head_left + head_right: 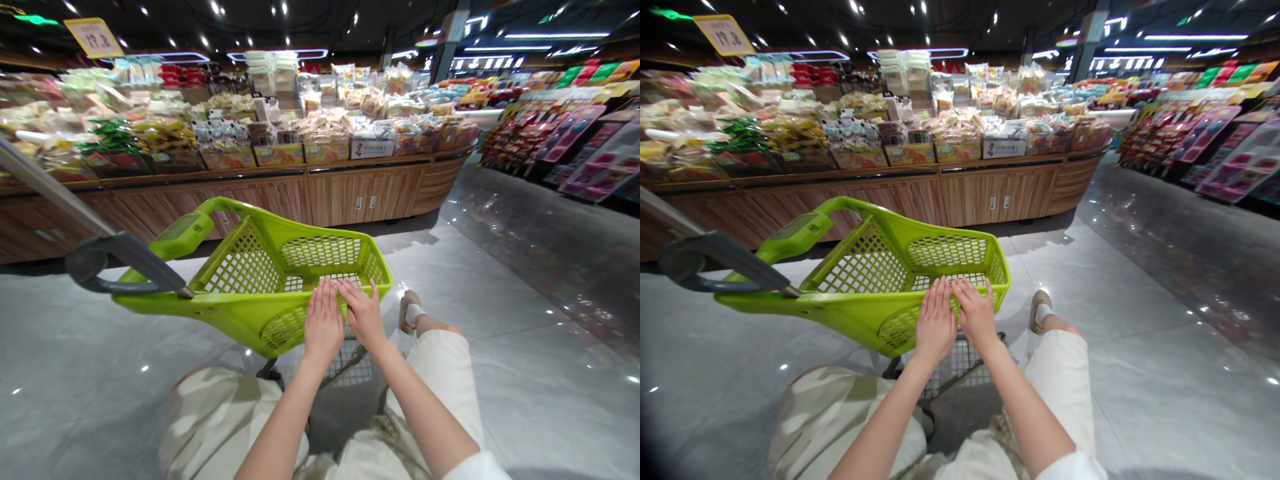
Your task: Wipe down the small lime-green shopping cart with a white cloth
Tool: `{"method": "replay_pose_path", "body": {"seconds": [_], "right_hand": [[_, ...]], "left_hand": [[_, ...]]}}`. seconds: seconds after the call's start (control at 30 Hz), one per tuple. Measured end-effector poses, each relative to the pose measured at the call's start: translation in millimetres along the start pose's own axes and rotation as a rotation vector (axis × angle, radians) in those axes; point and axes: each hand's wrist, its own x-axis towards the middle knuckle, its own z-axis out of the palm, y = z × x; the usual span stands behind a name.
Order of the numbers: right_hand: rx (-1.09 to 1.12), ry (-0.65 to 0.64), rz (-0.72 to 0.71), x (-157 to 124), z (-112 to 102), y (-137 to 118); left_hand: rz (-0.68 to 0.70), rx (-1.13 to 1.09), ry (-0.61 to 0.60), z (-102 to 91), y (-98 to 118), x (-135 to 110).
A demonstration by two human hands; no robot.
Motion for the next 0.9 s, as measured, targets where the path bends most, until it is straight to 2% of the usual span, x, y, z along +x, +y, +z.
{"method": "replay_pose_path", "body": {"seconds": [0.07, 0.13, 0.2, 0.27, 0.33, 0.47, 0.53, 0.6, 0.67, 0.8, 0.83, 0.9], "right_hand": [[-0.006, 0.02, 0.038, -9, -12, 33], [-0.002, 0.084, 0.144, -19, -22, 69], [0.001, 0.149, 0.251, -23, -26, 92], [-0.024, 0.209, 0.333, -20, -23, 91], [-0.051, 0.232, 0.357, -11, -14, 67], [-0.009, 0.1, 0.179, 6, 6, -2], [0.017, 0.04, 0.078, 7, 8, -18], [0.017, 0.007, 0.008, 1, 2, -10], [-0.001, 0.014, -0.005, -8, -8, 18], [-0.023, 0.145, 0.156, -22, -24, 79], [-0.035, 0.182, 0.211, -21, -24, 84], [-0.074, 0.226, 0.288, -17, -19, 77]], "left_hand": [[-0.005, -0.015, 0.003, -1.6, 1, 0], [-0.006, -0.034, 0.013, -3.2, 2, 0], [-0.003, -0.048, 0.021, -4.0, 3, 1], [-0.003, -0.059, 0.023, -3.6, 5, 2], [-0.012, -0.064, 0.024, -2.5, 7, 3], [-0.018, -0.039, 0.024, -0.5, 6, 2], [-0.012, -0.018, 0.018, -0.7, 4, 0], [-0.009, -0.007, 0.011, -1.9, 1, -3], [-0.009, -0.006, 0.004, -3.8, -1, -5], [-0.015, -0.024, 0.009, -7.6, 0, -5], [-0.016, -0.032, 0.013, -8.2, 1, -4], [-0.016, -0.046, 0.018, -8.7, 4, -3]]}}
